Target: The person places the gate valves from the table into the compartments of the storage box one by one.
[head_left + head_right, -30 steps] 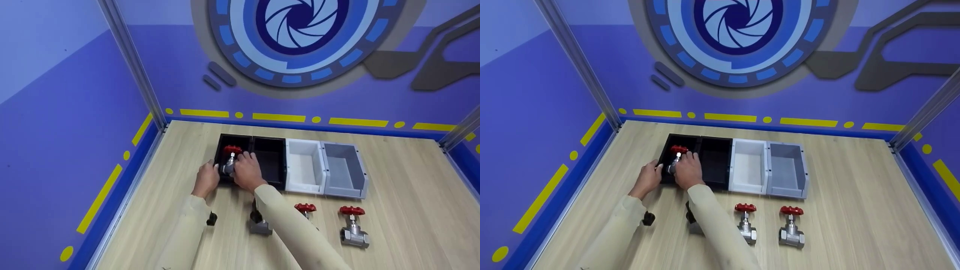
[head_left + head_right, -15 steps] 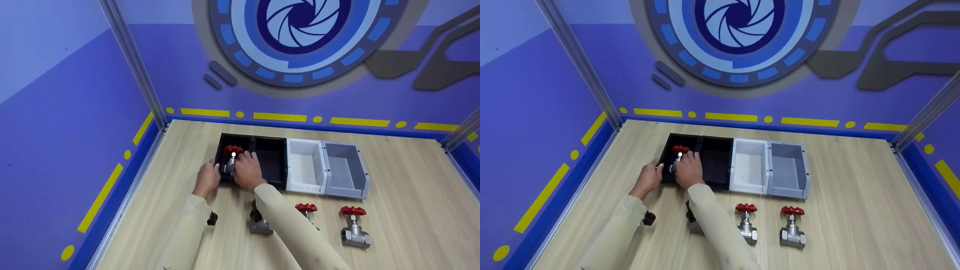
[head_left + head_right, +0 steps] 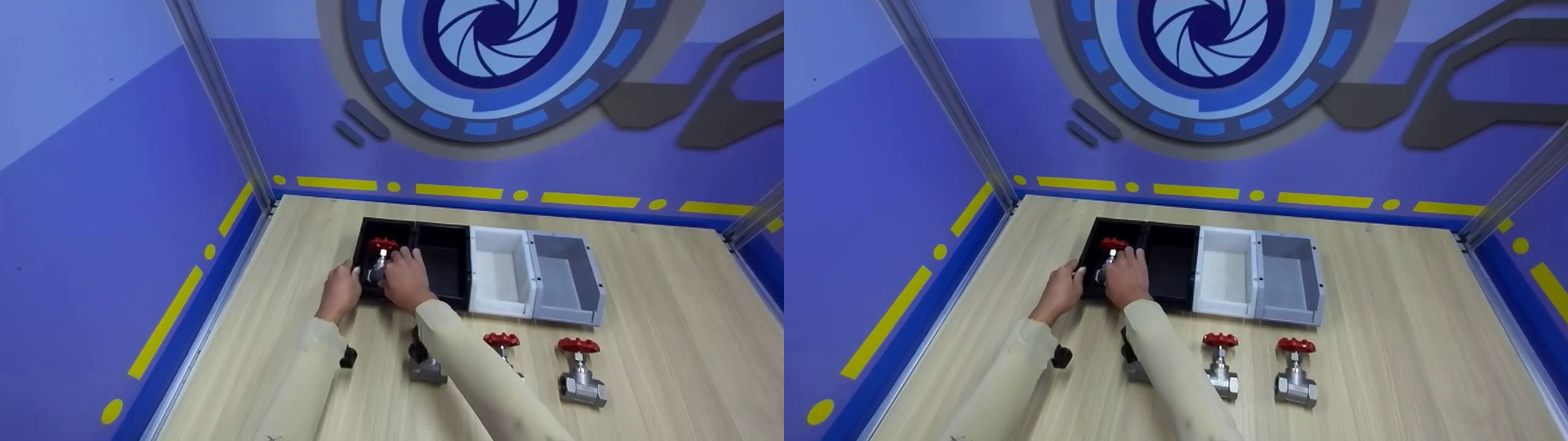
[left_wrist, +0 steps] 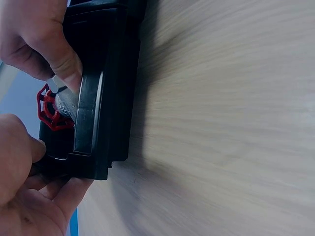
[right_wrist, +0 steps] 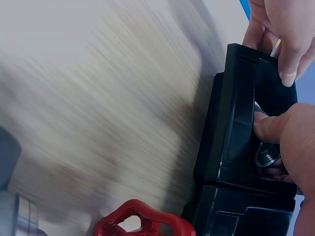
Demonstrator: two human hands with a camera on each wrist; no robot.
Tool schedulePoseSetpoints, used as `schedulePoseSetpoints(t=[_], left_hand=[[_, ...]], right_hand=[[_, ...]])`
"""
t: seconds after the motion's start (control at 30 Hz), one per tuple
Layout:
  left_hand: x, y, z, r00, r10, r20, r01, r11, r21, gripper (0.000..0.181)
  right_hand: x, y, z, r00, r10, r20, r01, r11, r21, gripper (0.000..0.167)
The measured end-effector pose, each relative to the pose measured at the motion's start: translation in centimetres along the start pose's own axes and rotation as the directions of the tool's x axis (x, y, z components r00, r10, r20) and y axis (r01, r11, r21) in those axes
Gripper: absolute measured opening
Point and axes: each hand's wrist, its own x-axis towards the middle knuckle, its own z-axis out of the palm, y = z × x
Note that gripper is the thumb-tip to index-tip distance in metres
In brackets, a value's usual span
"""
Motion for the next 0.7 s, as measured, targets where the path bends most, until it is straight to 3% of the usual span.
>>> schedulePoseSetpoints(t=[0.3,0.57,0.7], left_hand=[[-0.06,-0.20,0.19,1.000,-0.016,0.003,0.016,1.000,0.010,0.041],[-0.01,-0.34,0.23,0.998,0.050,-0.043,-0.049,0.998,0.028,0.038],[0.06,-0.29,0.22,0.998,0.052,-0.045,-0.050,0.998,0.029,0.038]], right_hand=[[-0.09,-0.01,0.53,1.000,0.007,0.001,-0.007,1.000,0.026,0.038],[0.02,-0.07,0.51,0.999,0.031,-0.016,-0.031,0.999,0.025,0.035],[0.17,-0.10,0.44,0.999,0.045,-0.006,-0.045,0.999,0.008,0.033]])
